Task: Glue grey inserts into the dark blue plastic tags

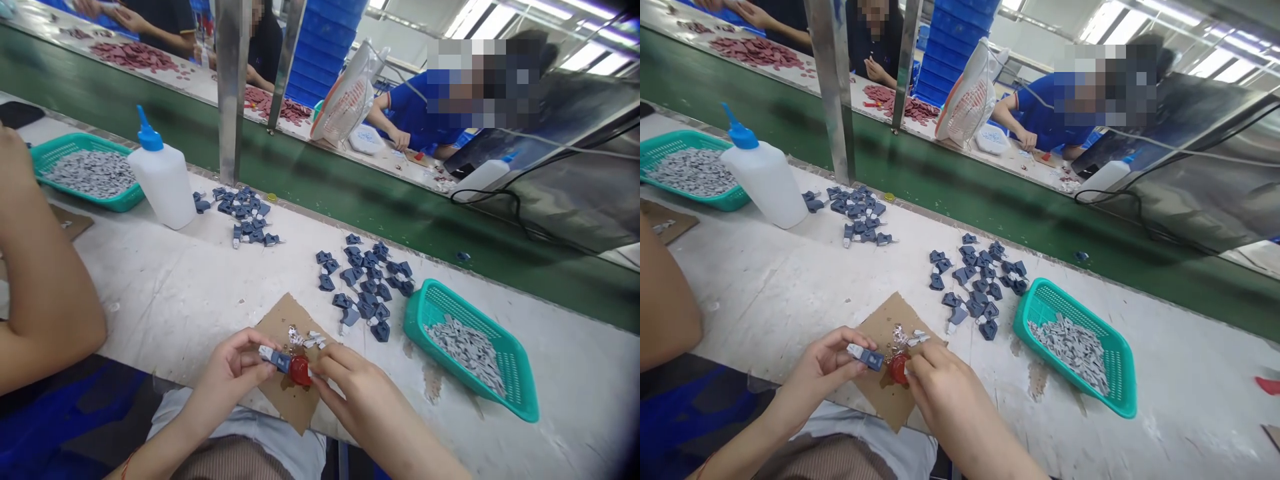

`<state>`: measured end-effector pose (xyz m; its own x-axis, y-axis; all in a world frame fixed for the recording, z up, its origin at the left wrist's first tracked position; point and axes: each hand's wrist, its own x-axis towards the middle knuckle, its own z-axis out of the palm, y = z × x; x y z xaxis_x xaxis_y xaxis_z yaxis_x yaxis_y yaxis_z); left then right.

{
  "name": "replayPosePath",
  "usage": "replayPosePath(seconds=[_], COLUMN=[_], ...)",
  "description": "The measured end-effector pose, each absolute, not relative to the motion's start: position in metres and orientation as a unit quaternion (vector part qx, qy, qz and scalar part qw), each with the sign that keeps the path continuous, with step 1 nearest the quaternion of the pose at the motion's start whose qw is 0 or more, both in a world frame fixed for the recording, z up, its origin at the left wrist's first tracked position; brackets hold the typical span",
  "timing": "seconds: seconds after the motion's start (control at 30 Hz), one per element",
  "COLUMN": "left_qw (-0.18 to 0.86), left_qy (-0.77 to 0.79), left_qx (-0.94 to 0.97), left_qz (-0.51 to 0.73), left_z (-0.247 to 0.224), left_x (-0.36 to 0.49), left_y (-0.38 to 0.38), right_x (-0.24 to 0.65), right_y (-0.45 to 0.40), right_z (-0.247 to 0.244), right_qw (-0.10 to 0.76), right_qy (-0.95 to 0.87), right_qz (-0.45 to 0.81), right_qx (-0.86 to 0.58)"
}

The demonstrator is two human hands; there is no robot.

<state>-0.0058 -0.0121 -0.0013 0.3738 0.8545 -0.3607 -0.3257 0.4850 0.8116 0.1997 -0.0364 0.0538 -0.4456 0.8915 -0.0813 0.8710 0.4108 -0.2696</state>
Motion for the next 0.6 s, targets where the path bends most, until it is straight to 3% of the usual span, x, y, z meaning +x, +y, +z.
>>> replayPosePath(seconds=[0.13,0.4,0.6], left_qw=[0.762,0.78,0.788], left_qy=[0.393,0.352,0.323], left_qx=[0.346,0.33,0.317], left_qz=[0.381,0.399,0.417], left_z=[-0.003,0.003,0.007], left_x=[-0.007,0.004,0.016], left_y=[-0.012,-0.013,-0.019], right_x=[0.197,0.201,0.193], right_y=[-0.035,-0.024,-0.023], right_z=[0.059,0.089,0.102], right_qw=[0.039,0.22,0.236], right_qy=[-0.829,-0.706,-0.693], right_qz=[0.154,0.325,0.358], right_qx=[-0.536,-0.589,-0.579])
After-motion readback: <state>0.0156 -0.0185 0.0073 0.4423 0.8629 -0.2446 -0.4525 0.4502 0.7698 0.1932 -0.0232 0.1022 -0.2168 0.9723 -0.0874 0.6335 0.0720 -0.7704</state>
